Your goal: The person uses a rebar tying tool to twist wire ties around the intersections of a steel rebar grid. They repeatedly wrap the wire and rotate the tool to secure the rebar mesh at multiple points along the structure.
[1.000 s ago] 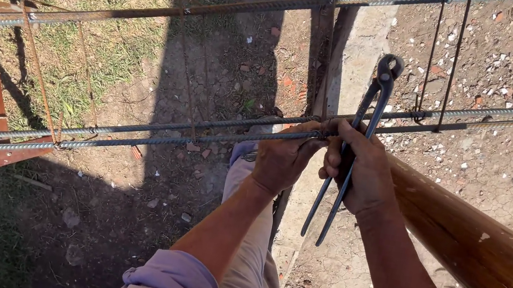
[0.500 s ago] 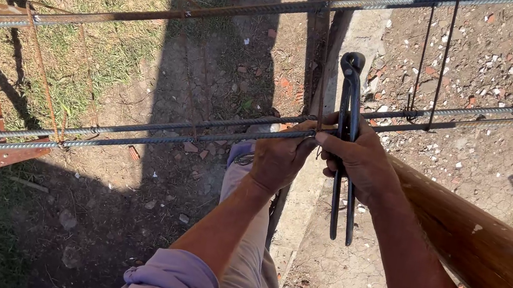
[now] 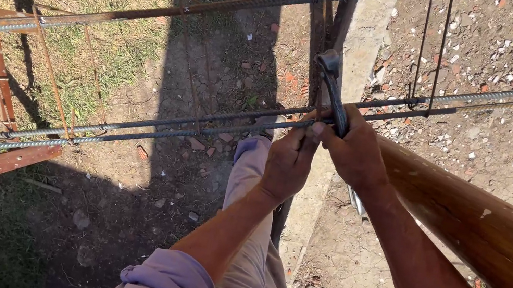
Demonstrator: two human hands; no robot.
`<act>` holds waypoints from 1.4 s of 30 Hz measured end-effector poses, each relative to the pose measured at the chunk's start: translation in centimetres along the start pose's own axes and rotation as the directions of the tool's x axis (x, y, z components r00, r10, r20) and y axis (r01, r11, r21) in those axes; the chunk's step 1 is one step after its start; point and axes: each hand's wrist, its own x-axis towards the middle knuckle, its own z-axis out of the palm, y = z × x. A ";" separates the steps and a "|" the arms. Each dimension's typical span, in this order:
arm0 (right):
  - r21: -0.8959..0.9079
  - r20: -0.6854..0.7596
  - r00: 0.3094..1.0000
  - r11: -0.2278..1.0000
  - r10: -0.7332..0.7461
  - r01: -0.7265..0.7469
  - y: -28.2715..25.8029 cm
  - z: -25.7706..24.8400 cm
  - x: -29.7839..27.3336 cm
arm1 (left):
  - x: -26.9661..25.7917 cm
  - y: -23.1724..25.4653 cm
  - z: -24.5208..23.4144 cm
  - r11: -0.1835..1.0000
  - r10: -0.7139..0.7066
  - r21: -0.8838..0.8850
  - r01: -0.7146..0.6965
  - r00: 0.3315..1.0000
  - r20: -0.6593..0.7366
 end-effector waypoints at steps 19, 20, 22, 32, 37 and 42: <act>-0.137 -0.071 0.997 0.990 0.020 -0.030 1.1 0.9 0.3 | -3.8 4.4 3.7 0.882 -0.451 -0.189 0.432 0.890 -0.069; -0.133 -0.065 0.998 0.991 0.020 -0.029 1.3 0.8 0.3 | -3.5 4.7 3.8 0.893 -0.448 -0.072 0.444 0.891 -0.069; -0.121 -0.057 0.998 0.992 0.012 -0.019 1.2 0.3 0.3 | -3.3 5.6 3.2 0.900 -0.434 0.047 0.434 0.901 -0.022; -0.174 0.007 0.999 0.984 0.032 -0.031 2.1 0.5 1.8 | 0.4 10.6 -0.7 0.835 -0.351 0.519 0.183 0.903 0.247; -0.152 -0.019 0.999 0.987 0.046 -0.049 3.1 0.9 2.5 | 0.8 10.9 -0.8 0.742 -0.326 0.669 0.028 0.888 0.324; -0.121 -0.015 0.998 0.990 0.066 -0.068 3.6 1.4 2.7 | 2.2 10.9 0.2 0.670 -0.365 0.743 -0.014 0.865 0.345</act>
